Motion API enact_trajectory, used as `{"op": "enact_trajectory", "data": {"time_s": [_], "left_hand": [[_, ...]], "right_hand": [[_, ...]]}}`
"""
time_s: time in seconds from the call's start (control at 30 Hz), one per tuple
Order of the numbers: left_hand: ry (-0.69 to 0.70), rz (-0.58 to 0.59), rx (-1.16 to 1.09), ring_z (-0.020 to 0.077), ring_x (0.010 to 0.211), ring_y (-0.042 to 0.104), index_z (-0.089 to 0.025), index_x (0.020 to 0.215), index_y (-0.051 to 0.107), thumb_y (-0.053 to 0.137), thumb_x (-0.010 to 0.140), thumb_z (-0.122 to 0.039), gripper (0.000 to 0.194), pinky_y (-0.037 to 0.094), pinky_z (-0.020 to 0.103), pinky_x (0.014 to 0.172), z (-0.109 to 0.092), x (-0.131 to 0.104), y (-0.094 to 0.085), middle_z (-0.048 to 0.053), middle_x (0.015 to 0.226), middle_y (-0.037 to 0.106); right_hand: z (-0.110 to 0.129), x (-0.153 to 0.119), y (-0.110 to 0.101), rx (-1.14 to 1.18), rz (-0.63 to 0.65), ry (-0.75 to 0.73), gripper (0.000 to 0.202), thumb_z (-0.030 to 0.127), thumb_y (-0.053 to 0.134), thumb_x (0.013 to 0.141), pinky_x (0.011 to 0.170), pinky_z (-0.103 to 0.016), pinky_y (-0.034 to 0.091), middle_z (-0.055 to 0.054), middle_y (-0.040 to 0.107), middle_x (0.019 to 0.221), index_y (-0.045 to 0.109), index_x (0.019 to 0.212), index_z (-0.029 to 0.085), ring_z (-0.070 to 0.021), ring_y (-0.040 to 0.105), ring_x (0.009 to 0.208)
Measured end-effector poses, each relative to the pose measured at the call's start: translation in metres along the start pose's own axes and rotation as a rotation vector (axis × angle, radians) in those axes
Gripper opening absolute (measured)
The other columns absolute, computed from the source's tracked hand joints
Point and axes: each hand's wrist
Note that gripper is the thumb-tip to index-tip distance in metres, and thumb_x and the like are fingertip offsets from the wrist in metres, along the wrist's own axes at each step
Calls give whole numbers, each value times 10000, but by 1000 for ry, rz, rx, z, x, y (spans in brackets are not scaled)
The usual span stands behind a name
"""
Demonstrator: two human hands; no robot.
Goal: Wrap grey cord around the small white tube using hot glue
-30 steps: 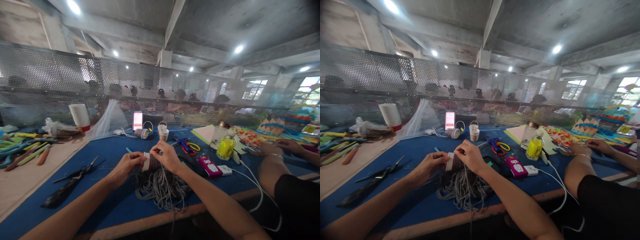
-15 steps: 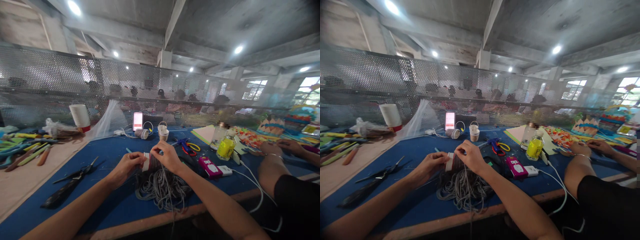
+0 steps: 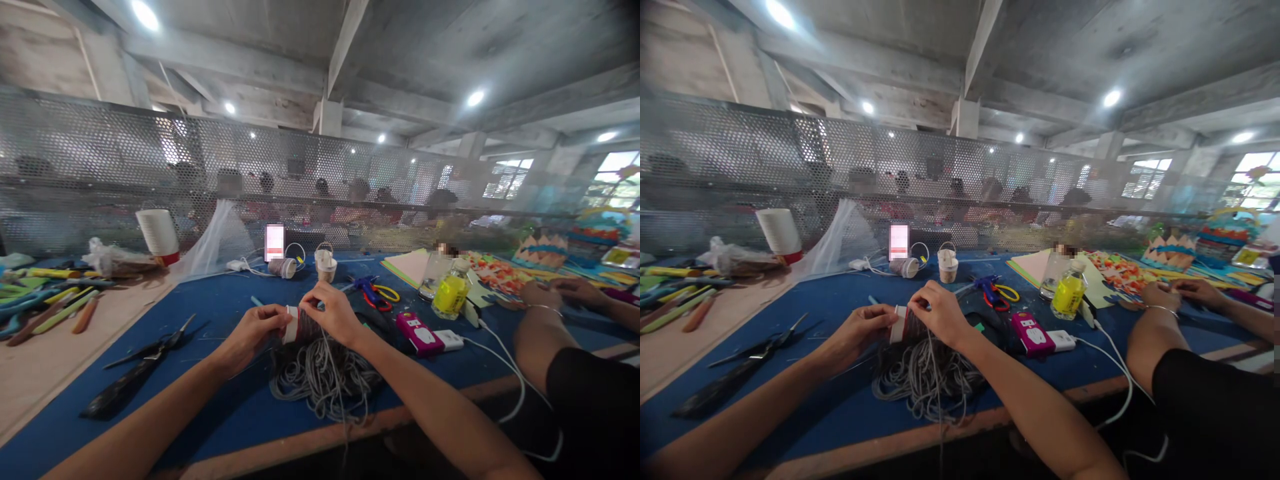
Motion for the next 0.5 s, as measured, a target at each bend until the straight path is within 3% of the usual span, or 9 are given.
{"op": "enact_trajectory", "data": {"time_s": [0.5], "left_hand": [[-9, -5, 1, 132, 595, 509, -152, 693, 681, 739, 704, -321, 180, 391, 256, 595, 0, 0, 0, 24, 672, 606]], "right_hand": [[0, 0, 1, 3, 13, 7, 95, 237, 583, 877, 705, -222, 433, -6, 566, 818, 639, 819, 185, -106, 546, 743]]}}
Point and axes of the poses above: each hand's wrist, its own x-axis towards the middle knuckle, its own y-axis out of the palm, z = x × y
